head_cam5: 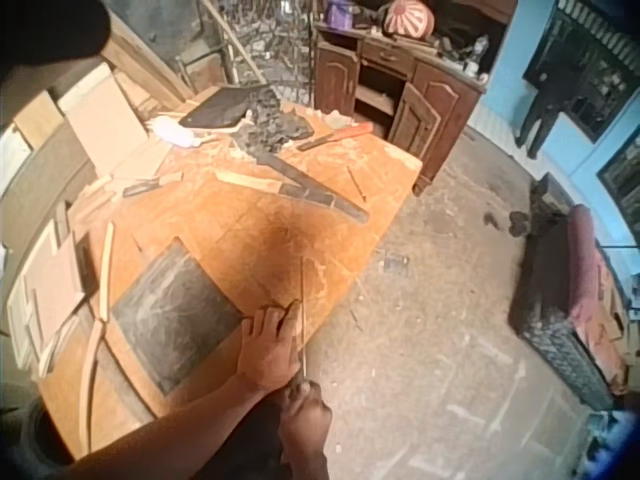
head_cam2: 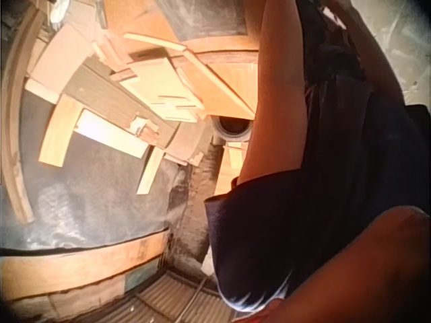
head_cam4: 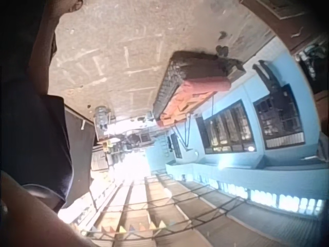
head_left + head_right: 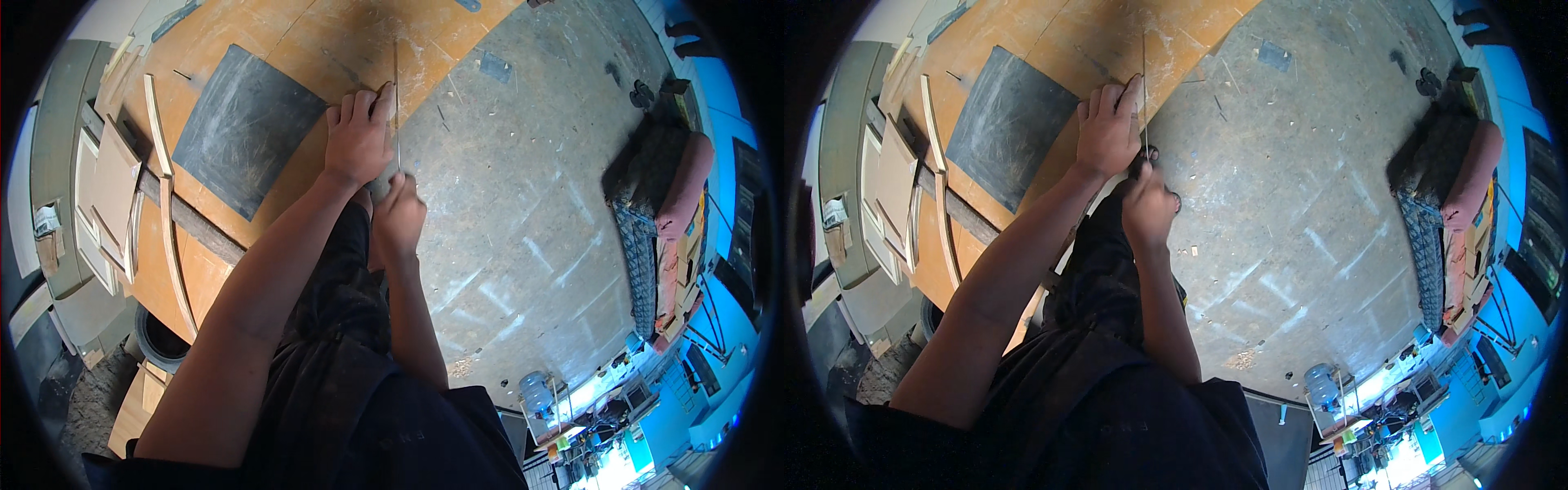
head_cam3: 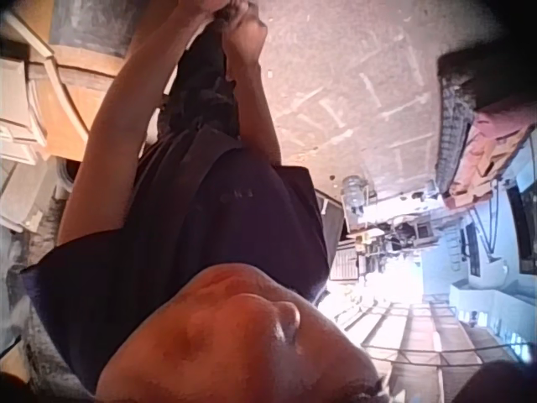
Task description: Cutting, filing, and sanding wood pieces to assemble a frame.
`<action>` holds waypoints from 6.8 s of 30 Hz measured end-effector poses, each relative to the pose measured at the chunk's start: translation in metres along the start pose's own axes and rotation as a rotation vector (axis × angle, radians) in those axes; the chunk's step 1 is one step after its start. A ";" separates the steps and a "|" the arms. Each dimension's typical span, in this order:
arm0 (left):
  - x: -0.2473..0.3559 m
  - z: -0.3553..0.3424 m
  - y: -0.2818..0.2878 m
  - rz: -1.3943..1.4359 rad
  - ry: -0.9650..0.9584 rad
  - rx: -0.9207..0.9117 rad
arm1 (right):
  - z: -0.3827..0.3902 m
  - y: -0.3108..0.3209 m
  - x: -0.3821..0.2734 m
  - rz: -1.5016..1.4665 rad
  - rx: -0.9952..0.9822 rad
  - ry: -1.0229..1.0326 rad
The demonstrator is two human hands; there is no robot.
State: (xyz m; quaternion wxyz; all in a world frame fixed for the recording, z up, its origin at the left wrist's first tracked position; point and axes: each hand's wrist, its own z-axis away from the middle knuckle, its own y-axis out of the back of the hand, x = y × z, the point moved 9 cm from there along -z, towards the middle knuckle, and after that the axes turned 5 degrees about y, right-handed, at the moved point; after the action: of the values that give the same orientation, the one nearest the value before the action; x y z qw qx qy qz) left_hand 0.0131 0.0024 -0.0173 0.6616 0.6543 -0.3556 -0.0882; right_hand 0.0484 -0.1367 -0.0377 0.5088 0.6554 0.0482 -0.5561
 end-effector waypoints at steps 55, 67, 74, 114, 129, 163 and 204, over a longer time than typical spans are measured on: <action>0.005 -0.003 0.004 -0.007 -0.001 0.016 | 0.025 0.009 0.012 -0.091 0.038 0.006; -0.003 -0.004 -0.002 -0.025 -0.012 0.038 | 0.024 0.008 0.008 -0.081 0.043 -0.002; -0.003 -0.001 0.000 0.012 -0.015 0.085 | -0.022 -0.001 -0.007 0.036 -0.010 0.007; -0.001 -0.004 0.002 -0.057 -0.037 0.085 | 0.029 0.004 0.057 -0.257 0.085 -0.069; 0.000 -0.009 0.003 -0.054 -0.058 0.126 | 0.067 0.022 0.057 -0.285 0.112 -0.068; 0.015 -0.002 -0.004 -0.015 -0.109 -0.038 | -0.002 -0.009 0.038 -0.544 0.109 -0.071; 0.015 -0.002 -0.005 0.000 -0.114 0.017 | -0.028 -0.015 0.040 -0.461 0.057 -0.089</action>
State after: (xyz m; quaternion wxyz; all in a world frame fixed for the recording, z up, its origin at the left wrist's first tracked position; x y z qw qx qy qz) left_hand 0.0267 -0.0054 -0.0164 0.6348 0.6539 -0.3931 -0.1223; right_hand 0.0731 -0.1295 -0.0821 0.3512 0.6161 0.1581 -0.6871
